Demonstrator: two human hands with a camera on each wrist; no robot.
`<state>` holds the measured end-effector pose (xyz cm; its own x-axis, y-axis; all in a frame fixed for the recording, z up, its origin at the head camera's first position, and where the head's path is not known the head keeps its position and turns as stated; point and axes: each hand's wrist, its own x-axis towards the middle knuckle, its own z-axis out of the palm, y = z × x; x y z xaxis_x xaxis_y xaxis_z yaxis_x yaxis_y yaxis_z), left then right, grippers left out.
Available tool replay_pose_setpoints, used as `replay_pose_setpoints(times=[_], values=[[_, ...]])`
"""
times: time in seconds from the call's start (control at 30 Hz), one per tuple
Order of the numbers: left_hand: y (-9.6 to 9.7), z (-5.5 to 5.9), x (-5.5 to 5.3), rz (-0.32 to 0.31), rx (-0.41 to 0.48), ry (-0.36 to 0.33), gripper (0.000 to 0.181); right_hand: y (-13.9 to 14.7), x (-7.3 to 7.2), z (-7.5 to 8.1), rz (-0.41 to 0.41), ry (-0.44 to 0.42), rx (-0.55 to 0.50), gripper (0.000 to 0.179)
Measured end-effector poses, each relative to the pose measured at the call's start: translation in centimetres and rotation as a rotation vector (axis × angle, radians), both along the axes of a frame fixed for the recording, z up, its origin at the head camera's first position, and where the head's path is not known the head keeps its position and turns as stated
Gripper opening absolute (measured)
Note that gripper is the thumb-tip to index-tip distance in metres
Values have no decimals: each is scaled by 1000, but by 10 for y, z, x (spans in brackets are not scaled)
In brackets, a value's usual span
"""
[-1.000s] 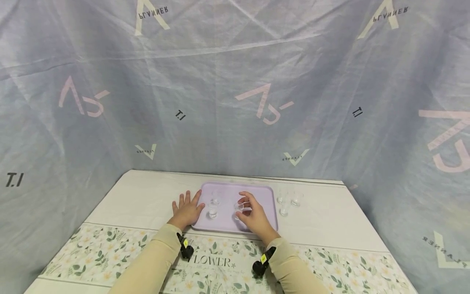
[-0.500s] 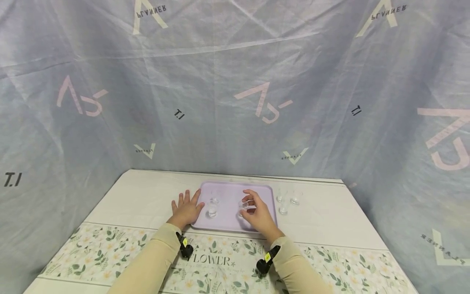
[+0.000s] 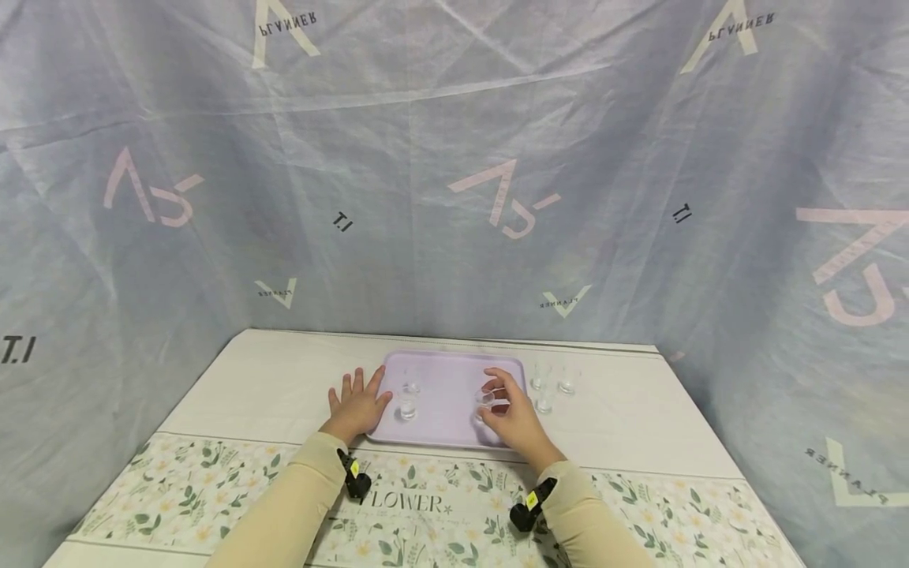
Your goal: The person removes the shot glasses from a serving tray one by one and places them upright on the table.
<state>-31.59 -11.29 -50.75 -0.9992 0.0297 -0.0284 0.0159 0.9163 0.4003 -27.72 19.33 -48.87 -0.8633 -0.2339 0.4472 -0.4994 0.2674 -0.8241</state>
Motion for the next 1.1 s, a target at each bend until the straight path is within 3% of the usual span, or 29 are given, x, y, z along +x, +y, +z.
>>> replay_pose_setpoints(times=[0.83, 1.1], values=[[-3, -6, -4, -15, 21, 7, 62, 44, 23, 15, -136, 69, 124, 68], [-2, -5, -1, -10, -2, 11, 63, 69, 10, -11, -171, 115, 142, 73]])
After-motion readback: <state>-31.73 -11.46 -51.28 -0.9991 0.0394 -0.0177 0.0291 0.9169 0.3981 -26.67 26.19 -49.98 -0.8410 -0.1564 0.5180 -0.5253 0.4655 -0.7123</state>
